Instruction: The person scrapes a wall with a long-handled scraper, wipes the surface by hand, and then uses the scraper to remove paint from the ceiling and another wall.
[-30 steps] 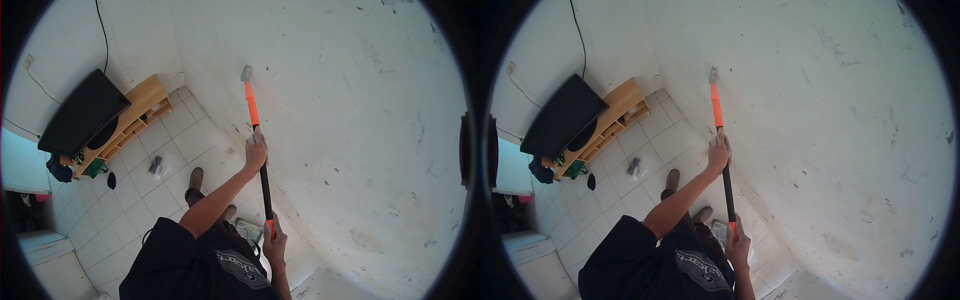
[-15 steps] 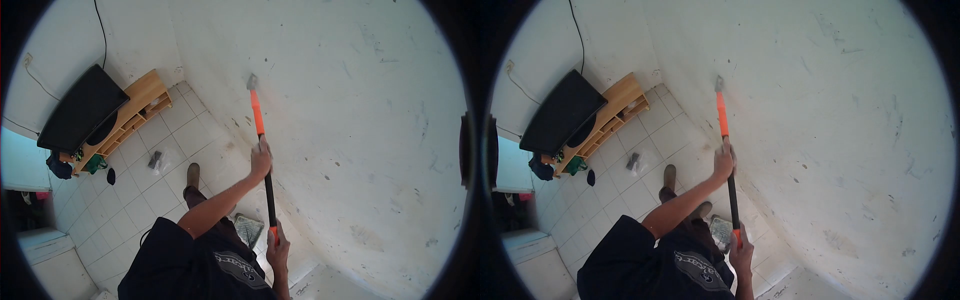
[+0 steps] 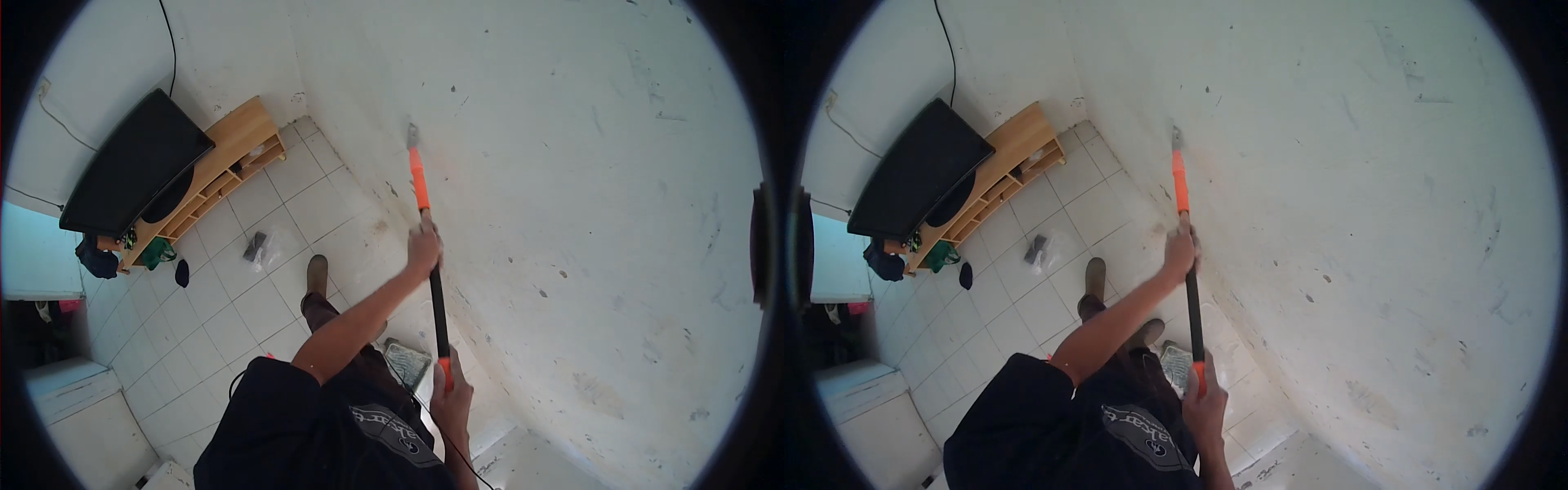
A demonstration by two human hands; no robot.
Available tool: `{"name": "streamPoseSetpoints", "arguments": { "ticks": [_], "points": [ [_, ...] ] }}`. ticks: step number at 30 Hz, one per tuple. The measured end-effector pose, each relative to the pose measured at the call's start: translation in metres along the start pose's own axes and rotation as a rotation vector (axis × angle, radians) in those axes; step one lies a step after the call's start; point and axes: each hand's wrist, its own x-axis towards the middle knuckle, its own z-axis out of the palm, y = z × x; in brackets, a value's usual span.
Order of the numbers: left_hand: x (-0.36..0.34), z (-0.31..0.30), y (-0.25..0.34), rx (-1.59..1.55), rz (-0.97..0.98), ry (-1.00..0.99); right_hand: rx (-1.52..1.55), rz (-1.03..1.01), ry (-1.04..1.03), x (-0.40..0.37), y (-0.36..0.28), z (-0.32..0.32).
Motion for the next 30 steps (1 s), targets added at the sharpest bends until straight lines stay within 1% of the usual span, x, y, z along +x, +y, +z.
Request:
{"name": "streamPoseSetpoints", "arguments": {
  "ticks": [1, 4, 5, 6, 8, 9, 10, 12, 13, 15, 16, 17, 18, 19, 20, 21, 22, 23, 24, 25, 26, 27, 28, 29, 30],
  "points": [
    [0.009, -0.003, 0.002, 0.017, 0.001, 0.027, -0.103, -0.066, 0.006, 0.015, 0.008, 0.010],
    [0.022, -0.013, 0.016, -0.045, -0.042, 0.000, -0.083, -0.033, -0.003, 0.031, 0.013, 0.029],
    [0.019, -0.013, 0.015, -0.046, -0.041, -0.011, -0.136, -0.070, 0.004, 0.030, 0.019, 0.027],
    [0.009, -0.011, 0.000, -0.041, -0.062, -0.006, -0.129, 0.010, -0.034, 0.025, 0.006, 0.017],
    [0.003, 0.000, -0.013, -0.004, -0.044, 0.037, -0.097, -0.026, 0.010, 0.007, 0.003, 0.003],
    [-0.007, 0.004, -0.013, -0.031, -0.093, 0.014, -0.098, -0.026, 0.007, 0.009, 0.002, 0.000],
    [-0.002, 0.002, -0.013, -0.028, -0.095, 0.013, -0.094, -0.040, 0.010, 0.011, 0.003, -0.003],
    [0.014, 0.001, -0.014, 0.006, -0.038, 0.056, -0.088, -0.037, 0.026, 0.018, 0.000, 0.000],
    [0.040, -0.009, -0.024, -0.029, -0.030, 0.036, -0.131, 0.005, -0.021, 0.037, -0.007, 0.008],
    [0.061, -0.023, -0.015, -0.021, -0.069, 0.043, -0.186, 0.097, -0.106, 0.064, -0.012, 0.025],
    [0.071, -0.026, -0.012, -0.014, -0.101, 0.055, -0.185, 0.093, -0.102, 0.064, -0.007, 0.027],
    [0.070, -0.027, -0.020, -0.032, -0.081, 0.031, -0.171, -0.006, -0.026, 0.057, 0.001, 0.031],
    [0.054, -0.026, -0.031, -0.027, -0.093, 0.037, -0.159, -0.089, 0.042, 0.043, 0.008, 0.033],
    [0.034, -0.018, -0.034, 0.006, -0.079, 0.035, -0.141, -0.030, 0.042, 0.027, 0.002, 0.026],
    [0.019, -0.012, -0.031, 0.035, -0.059, 0.036, -0.142, -0.033, 0.037, 0.020, 0.002, 0.023],
    [0.007, -0.009, -0.024, 0.012, -0.139, 0.027, -0.124, -0.055, 0.051, 0.014, 0.004, 0.018],
    [0.022, -0.015, -0.035, 0.015, -0.140, 0.027, -0.100, -0.072, 0.072, 0.011, 0.003, 0.017],
    [0.040, -0.021, -0.043, 0.069, -0.093, 0.046, -0.108, 0.002, 0.023, 0.019, 0.000, 0.020],
    [0.056, -0.025, -0.050, 0.117, -0.046, 0.067, -0.111, 0.009, 0.027, 0.033, -0.001, 0.030],
    [0.065, -0.032, -0.036, 0.051, -0.115, 0.056, -0.142, 0.009, 0.012, 0.049, 0.003, 0.044],
    [0.069, -0.037, -0.037, 0.043, -0.114, 0.056, -0.173, 0.000, -0.004, 0.062, 0.002, 0.054],
    [0.078, -0.042, -0.040, 0.012, -0.132, 0.036, -0.204, 0.099, -0.070, 0.063, -0.015, 0.053],
    [0.080, -0.043, -0.029, -0.015, -0.147, 0.018, -0.203, 0.091, -0.071, 0.059, -0.023, 0.048],
    [0.067, -0.039, -0.033, -0.022, -0.158, 0.014, -0.180, 0.072, -0.039, 0.044, -0.027, 0.043],
    [0.039, -0.030, -0.025, 0.001, -0.187, 0.019, -0.160, 0.058, -0.009, 0.027, -0.028, 0.037]
  ]
}}
